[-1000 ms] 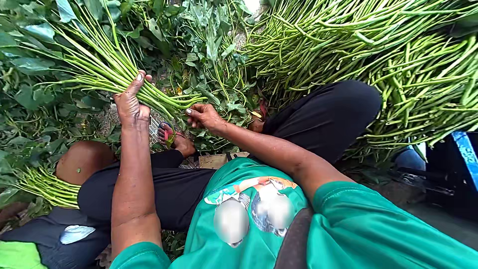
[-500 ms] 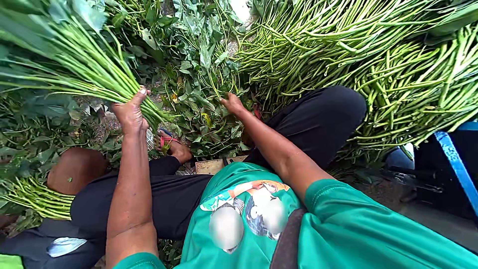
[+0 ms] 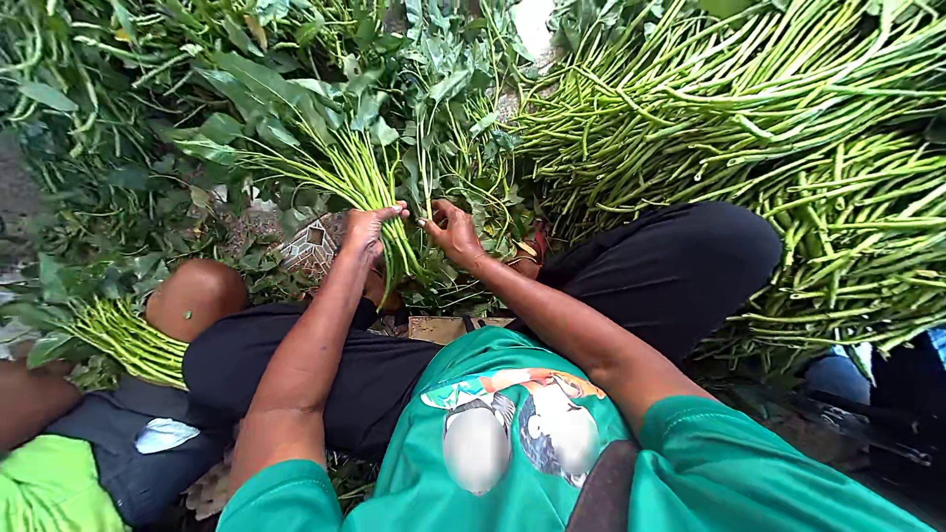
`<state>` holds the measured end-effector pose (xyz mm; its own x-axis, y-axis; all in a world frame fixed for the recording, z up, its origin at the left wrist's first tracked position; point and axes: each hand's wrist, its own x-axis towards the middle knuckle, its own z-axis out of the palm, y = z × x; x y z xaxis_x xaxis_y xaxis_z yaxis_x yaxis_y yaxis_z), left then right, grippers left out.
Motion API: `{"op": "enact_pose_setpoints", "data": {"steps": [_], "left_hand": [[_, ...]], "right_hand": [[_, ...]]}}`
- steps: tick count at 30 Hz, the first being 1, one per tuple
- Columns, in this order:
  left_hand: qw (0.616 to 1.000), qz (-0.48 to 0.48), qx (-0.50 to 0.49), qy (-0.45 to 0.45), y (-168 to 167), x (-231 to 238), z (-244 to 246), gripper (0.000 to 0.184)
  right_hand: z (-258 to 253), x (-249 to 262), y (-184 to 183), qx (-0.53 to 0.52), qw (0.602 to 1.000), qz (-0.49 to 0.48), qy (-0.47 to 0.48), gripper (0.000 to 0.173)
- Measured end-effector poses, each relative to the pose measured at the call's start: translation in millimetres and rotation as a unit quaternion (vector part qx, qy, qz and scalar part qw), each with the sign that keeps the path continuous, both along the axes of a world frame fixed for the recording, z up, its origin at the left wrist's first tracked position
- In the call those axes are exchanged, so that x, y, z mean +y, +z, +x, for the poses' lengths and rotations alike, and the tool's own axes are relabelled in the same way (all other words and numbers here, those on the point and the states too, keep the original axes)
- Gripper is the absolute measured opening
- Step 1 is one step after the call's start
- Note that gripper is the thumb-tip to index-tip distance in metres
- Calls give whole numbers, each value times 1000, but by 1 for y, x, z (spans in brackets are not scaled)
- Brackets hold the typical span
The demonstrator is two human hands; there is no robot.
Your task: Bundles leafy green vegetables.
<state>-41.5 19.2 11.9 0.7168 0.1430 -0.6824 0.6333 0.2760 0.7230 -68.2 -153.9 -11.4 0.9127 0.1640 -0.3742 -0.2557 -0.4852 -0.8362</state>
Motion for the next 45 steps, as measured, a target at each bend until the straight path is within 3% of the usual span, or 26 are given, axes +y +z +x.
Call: {"op": "enact_pose_setpoints", "data": {"steps": [4,8,13,19,25,32,34,37,39,43,45], "left_hand": [[999,27,27,-31,5,1,0,51],[998,17,16,-60,13,-1,-2,47],[999,39,-22,-12,20,7,6,45],[996,44,-71,45,39,31,17,45],[986,35,-95,132,50,60,31,38],[991,0,-113,74,58,62,28,31],[989,-24,-124,72,58,60,29,27],[979,-63,-131,145,60,60,33,21],[968,-84,-132,196,63,58,35,19],[968,-91,-129,194,64,55,34,18],[970,-87,-136,181,69,58,33,15]], "right_hand": [[-10,15,10,-34,998,9,51,37],[-8,14,13,-38,996,-11,77,34],[-18,20,23,-49,992,-50,110,40],[-37,18,23,-160,971,-93,150,43],[-47,1,12,-161,969,-10,185,43],[-56,-1,14,-209,931,106,279,48],[-61,-1,13,-214,938,135,238,48],[-63,1,24,-209,965,134,82,45],[-63,2,27,-222,967,121,34,43],[-64,-4,27,-195,965,40,173,42],[-63,-4,29,-134,958,-26,254,42]]}}
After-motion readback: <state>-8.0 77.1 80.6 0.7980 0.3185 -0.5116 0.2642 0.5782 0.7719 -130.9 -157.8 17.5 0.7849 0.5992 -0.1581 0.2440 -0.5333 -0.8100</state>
